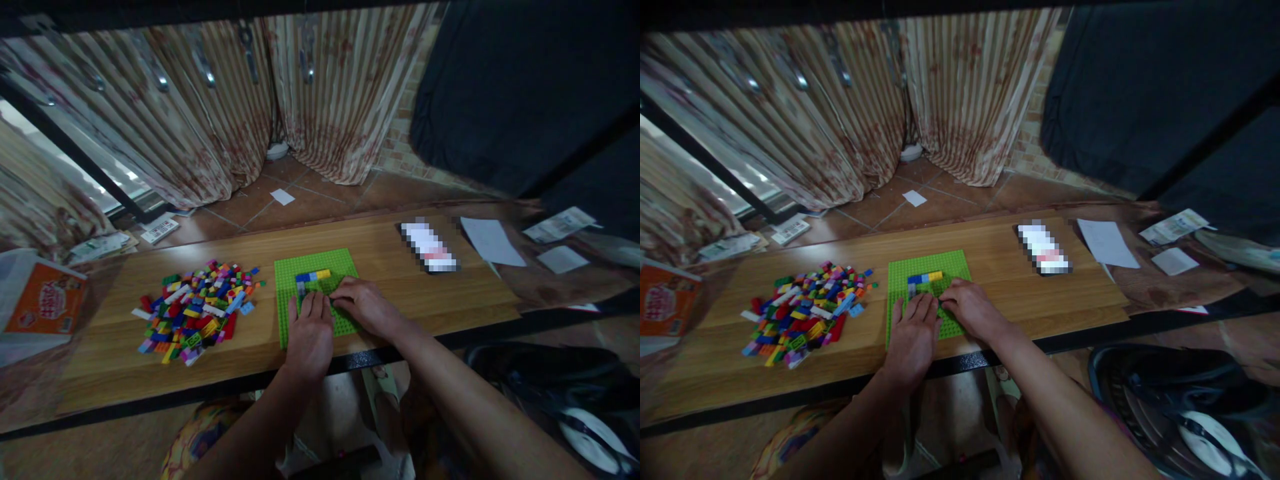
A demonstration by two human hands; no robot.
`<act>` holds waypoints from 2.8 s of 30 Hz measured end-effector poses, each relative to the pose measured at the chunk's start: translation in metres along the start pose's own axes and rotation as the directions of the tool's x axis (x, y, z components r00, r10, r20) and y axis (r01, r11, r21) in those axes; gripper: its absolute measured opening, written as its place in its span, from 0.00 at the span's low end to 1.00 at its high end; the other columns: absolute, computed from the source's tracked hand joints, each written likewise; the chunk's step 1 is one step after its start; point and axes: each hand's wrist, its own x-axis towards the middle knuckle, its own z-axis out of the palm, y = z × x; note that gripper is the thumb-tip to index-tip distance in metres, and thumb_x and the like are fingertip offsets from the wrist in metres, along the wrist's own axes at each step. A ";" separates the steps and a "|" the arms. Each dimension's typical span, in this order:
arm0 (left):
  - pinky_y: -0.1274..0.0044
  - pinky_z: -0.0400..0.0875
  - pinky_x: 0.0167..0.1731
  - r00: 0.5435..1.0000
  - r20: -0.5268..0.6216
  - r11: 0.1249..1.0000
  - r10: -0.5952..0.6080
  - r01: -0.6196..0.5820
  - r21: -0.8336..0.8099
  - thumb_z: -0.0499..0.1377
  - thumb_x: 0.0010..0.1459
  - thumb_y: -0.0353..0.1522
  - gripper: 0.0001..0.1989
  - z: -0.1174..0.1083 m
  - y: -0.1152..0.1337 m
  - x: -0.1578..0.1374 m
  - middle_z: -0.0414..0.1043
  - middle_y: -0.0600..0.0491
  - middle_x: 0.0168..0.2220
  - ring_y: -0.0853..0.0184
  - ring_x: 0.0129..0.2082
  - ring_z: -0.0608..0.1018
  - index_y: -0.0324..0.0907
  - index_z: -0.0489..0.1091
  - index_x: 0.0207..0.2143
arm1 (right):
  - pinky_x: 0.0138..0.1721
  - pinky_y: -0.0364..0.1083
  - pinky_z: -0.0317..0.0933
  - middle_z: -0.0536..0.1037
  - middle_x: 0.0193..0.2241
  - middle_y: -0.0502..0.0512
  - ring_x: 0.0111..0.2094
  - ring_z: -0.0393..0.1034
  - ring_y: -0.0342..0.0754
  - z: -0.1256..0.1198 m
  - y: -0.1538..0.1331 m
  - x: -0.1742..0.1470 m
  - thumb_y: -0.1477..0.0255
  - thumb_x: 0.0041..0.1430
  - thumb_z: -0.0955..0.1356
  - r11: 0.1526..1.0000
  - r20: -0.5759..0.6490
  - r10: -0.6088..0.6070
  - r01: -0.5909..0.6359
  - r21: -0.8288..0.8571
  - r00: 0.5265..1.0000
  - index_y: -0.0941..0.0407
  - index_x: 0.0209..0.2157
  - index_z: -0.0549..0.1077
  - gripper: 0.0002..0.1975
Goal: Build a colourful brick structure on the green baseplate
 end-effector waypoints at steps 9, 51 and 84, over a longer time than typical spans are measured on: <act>0.50 0.54 0.59 0.997 0.058 0.994 0.044 -0.049 0.095 0.46 0.63 0.25 0.21 0.006 0.003 -0.003 0.65 0.39 0.59 0.52 0.60 0.64 0.33 0.66 0.56 | 0.39 0.45 0.60 0.74 0.31 0.53 0.35 0.68 0.46 0.002 -0.005 0.001 0.80 0.58 0.66 0.998 0.006 -0.011 0.011 -0.058 1.000 0.57 0.30 0.78 0.09; 0.51 0.59 0.57 0.992 -0.060 0.980 0.110 -0.098 0.174 0.49 0.61 0.25 0.18 0.001 0.026 0.007 0.71 0.38 0.45 0.52 0.49 0.70 0.28 0.72 0.49 | 0.32 0.45 0.60 0.79 0.26 0.54 0.28 0.71 0.47 0.001 -0.002 0.006 0.75 0.56 0.65 0.951 -0.057 0.309 -0.308 0.021 0.950 0.57 0.26 0.77 0.09; 0.69 0.69 0.48 0.829 -0.246 0.832 -0.502 0.385 -0.400 0.54 0.55 0.25 0.16 -0.035 -0.109 0.024 0.77 0.46 0.40 0.61 0.42 0.77 0.39 0.75 0.45 | 0.36 0.48 0.64 0.82 0.32 0.54 0.35 0.75 0.53 -0.004 -0.006 0.011 0.56 0.55 0.64 0.953 -0.315 0.301 -0.290 0.084 0.900 0.52 0.32 0.78 0.17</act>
